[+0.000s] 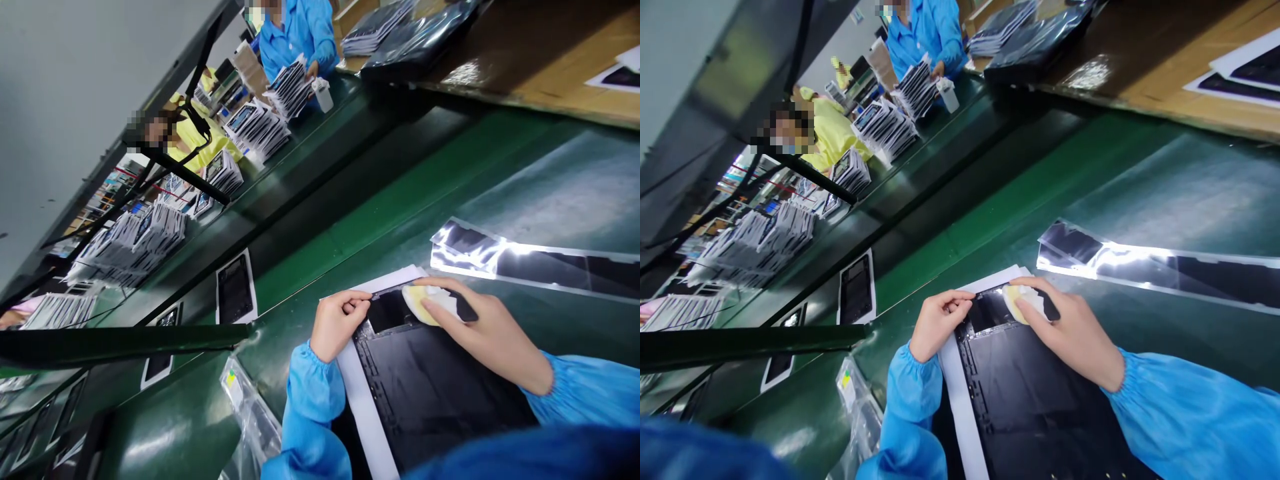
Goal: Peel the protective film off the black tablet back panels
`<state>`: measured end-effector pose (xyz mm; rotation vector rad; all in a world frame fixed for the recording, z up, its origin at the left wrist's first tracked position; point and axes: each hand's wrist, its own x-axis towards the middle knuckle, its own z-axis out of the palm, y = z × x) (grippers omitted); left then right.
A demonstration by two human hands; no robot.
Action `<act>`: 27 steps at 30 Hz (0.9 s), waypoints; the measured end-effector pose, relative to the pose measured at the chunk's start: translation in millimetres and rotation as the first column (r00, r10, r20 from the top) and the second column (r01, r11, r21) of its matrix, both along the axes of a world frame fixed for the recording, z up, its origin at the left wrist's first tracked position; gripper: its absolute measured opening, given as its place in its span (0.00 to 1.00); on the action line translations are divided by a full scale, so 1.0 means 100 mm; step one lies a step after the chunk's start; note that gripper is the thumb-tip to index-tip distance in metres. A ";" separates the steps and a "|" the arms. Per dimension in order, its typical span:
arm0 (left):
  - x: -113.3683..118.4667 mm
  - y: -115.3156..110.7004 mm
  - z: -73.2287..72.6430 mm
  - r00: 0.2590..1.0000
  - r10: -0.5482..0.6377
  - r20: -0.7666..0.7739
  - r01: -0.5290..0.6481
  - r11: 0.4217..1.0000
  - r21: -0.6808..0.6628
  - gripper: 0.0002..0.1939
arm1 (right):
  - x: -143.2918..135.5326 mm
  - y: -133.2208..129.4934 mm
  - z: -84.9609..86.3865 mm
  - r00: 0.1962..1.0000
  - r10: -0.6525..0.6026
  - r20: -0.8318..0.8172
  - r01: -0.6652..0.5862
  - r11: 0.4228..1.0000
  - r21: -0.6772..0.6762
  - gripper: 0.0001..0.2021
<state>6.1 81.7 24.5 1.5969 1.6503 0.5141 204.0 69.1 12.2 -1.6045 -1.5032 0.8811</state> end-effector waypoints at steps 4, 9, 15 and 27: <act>-0.01 0.00 -0.01 1.000 -0.011 0.004 0.011 1.000 0.006 0.12 | 0.00 -0.01 -0.01 0.999 0.021 0.040 -0.022 0.999 0.024 0.13; -0.03 0.00 -0.03 0.999 -0.008 0.033 0.007 1.000 0.008 0.12 | -0.01 -0.01 0.01 0.997 0.014 0.077 -0.018 0.999 0.042 0.13; -0.03 0.00 -0.06 0.999 -0.018 0.041 0.018 1.000 0.012 0.12 | -0.01 0.00 0.01 0.995 0.008 0.103 -0.011 1.000 0.020 0.13; -0.03 0.00 -0.07 0.999 -0.025 0.023 0.025 0.999 0.021 0.12 | -0.02 0.00 0.03 0.994 0.018 0.108 -0.019 1.000 0.008 0.13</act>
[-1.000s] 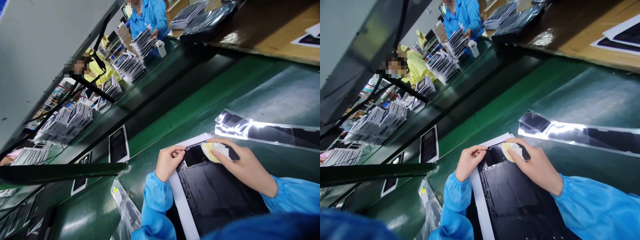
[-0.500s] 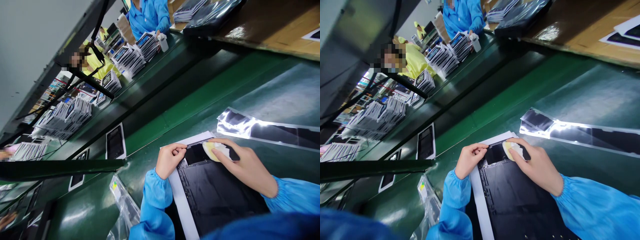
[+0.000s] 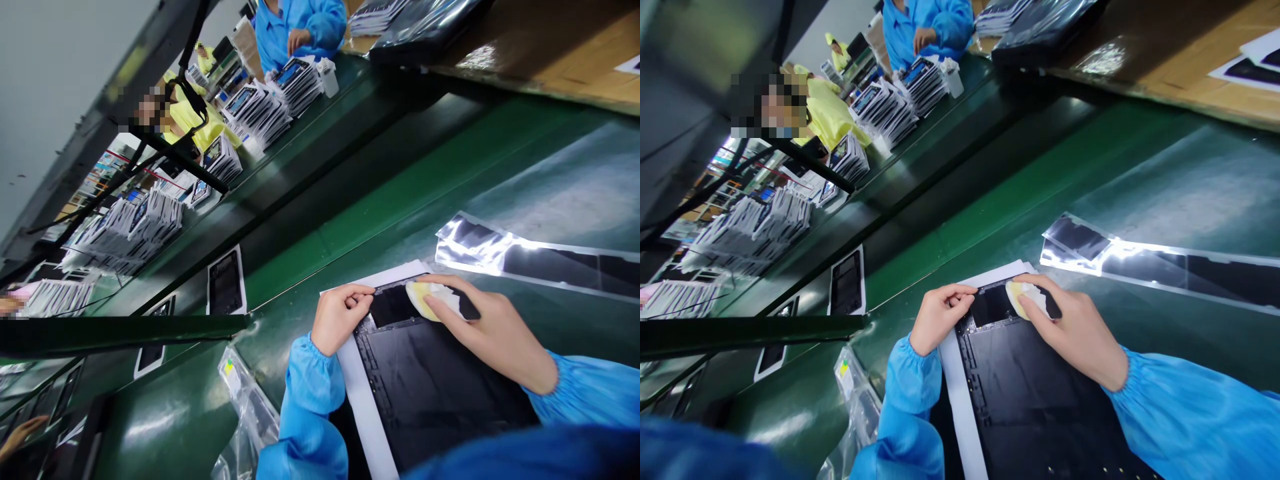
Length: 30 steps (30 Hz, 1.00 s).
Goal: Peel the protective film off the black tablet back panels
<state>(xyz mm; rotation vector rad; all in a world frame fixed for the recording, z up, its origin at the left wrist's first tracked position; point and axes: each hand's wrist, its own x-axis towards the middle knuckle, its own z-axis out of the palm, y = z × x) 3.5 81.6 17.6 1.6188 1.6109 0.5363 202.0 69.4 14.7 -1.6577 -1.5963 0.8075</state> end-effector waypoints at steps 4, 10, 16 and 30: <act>0.00 0.01 0.00 1.000 -0.009 -0.005 0.009 1.000 0.001 0.11 | -0.01 0.00 0.00 1.000 0.012 0.017 -0.012 1.000 0.017 0.13; 0.00 0.01 0.03 0.994 -0.061 -0.089 0.068 0.995 0.069 0.10 | -0.02 0.00 0.00 0.998 0.041 0.054 -0.045 0.996 0.074 0.12; 0.01 -0.04 0.03 0.969 -0.109 -0.222 0.142 0.980 0.139 0.08 | -0.02 -0.01 -0.02 0.995 0.045 0.093 -0.053 0.995 0.083 0.13; 0.03 -0.10 -0.01 0.929 -0.125 -0.349 0.185 0.972 0.145 0.09 | -0.04 -0.02 -0.05 0.985 0.039 0.171 -0.050 0.997 0.059 0.15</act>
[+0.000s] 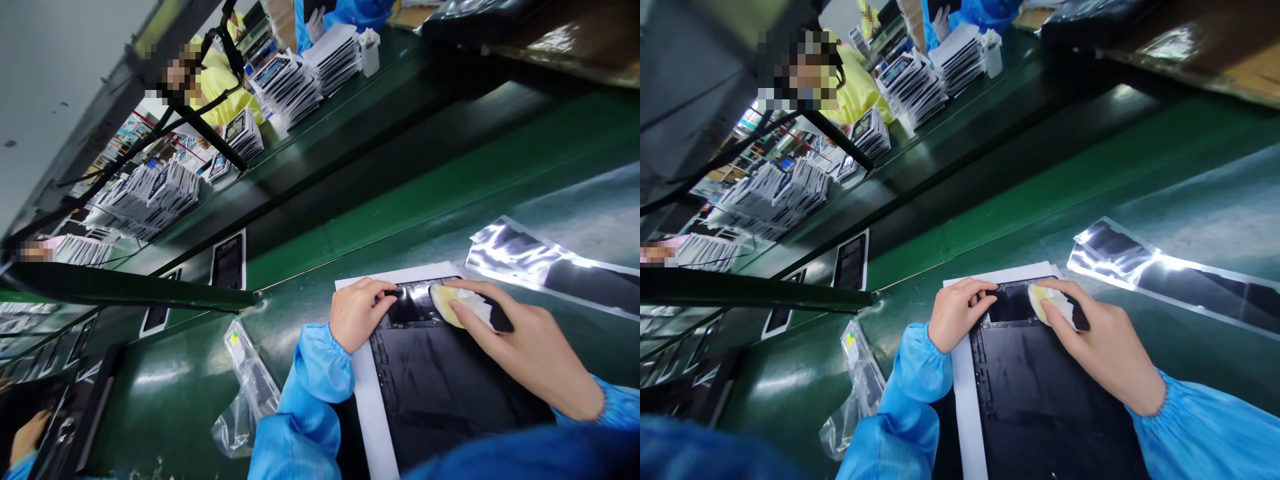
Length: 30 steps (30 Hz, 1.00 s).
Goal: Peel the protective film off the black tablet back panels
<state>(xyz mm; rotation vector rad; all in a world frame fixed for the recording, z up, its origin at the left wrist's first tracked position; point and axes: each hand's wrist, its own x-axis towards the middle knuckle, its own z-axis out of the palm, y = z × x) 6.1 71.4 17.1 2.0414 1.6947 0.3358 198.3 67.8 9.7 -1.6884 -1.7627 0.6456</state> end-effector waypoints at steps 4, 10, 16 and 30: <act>0.02 -0.05 0.03 0.971 -0.058 -0.230 0.084 0.991 0.106 0.13 | 0.00 0.00 0.01 1.000 -0.006 -0.009 0.006 1.000 -0.006 0.15; -0.10 -0.24 0.01 0.869 -0.201 -0.451 0.341 0.905 0.254 0.14 | -0.01 0.01 0.01 0.999 -0.014 -0.032 0.014 1.000 -0.014 0.14; -0.17 -0.35 -0.04 0.833 -0.264 -0.487 0.427 0.865 0.262 0.19 | 0.01 0.02 0.04 0.999 0.006 -0.045 -0.005 1.000 0.004 0.14; -0.16 -0.40 -0.09 0.822 -0.269 -0.502 0.471 0.818 0.331 0.25 | -0.21 0.11 0.03 0.977 0.142 0.159 -0.166 0.975 0.149 0.14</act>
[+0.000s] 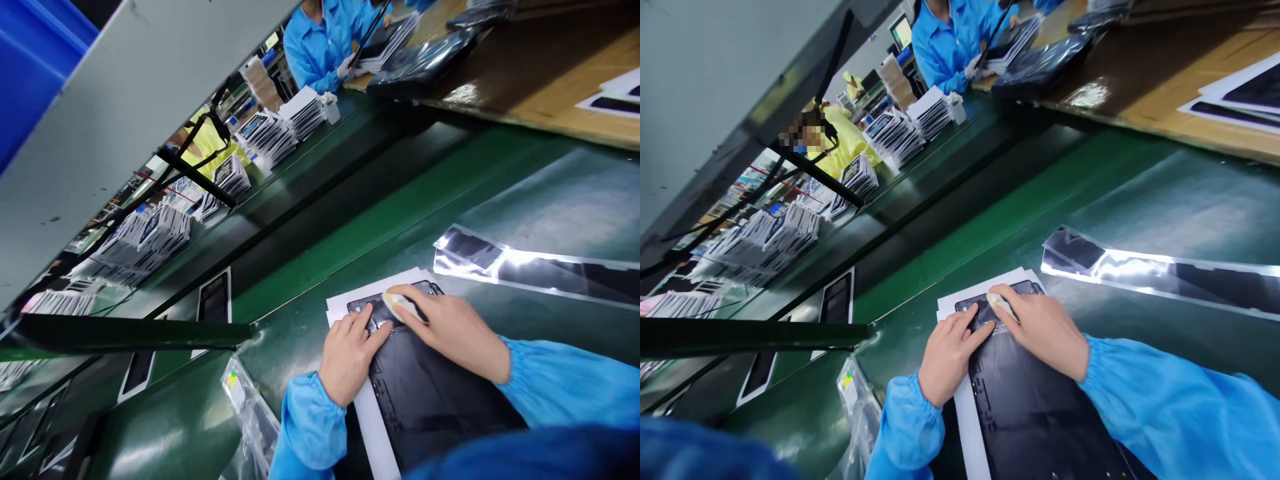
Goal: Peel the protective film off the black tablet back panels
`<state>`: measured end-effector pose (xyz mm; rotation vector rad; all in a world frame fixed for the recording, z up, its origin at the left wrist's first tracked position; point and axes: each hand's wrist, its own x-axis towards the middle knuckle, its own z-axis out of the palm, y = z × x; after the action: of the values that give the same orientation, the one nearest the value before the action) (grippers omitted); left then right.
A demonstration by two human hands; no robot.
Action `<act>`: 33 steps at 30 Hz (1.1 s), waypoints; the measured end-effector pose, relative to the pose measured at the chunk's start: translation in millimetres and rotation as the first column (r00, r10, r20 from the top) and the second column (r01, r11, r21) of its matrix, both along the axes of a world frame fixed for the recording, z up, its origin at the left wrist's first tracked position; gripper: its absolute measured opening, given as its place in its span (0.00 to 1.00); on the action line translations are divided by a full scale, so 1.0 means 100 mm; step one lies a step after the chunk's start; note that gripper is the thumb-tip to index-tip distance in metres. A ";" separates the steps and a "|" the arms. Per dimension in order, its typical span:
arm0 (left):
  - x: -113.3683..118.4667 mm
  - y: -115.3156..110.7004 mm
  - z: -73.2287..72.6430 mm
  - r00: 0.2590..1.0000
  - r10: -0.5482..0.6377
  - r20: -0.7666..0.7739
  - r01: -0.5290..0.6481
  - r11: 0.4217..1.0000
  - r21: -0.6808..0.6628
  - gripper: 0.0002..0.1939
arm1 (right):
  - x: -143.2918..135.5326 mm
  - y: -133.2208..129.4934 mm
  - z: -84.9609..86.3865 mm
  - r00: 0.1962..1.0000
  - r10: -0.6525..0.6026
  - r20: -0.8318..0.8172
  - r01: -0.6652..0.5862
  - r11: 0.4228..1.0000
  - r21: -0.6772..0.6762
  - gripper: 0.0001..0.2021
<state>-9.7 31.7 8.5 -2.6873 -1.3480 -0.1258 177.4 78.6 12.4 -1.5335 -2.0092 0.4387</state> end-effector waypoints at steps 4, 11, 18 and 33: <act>0.04 0.03 -0.01 0.999 -0.023 0.026 0.022 0.999 0.035 0.25 | 0.21 -0.04 0.01 0.993 -0.112 0.029 0.111 0.993 0.025 0.16; 0.04 -0.01 0.02 0.998 0.003 0.055 -0.004 1.000 0.016 0.21 | 0.28 -0.16 -0.01 0.995 -0.083 -0.049 0.082 0.996 -0.037 0.14; 0.34 0.38 0.04 0.951 0.188 0.246 -0.166 0.980 -0.106 0.12 | 0.59 -0.12 0.07 0.710 -0.479 -0.517 0.318 0.872 -0.371 0.15; 0.28 0.75 0.34 0.897 0.209 0.390 -0.037 0.913 -0.406 0.08 | 0.57 -0.08 0.11 0.602 -0.416 -0.682 0.020 0.861 -0.508 0.23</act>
<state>18.1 106.6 42.1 -3.0027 -1.8432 -0.5133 234.2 70.7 23.8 -1.4450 -1.0300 1.2951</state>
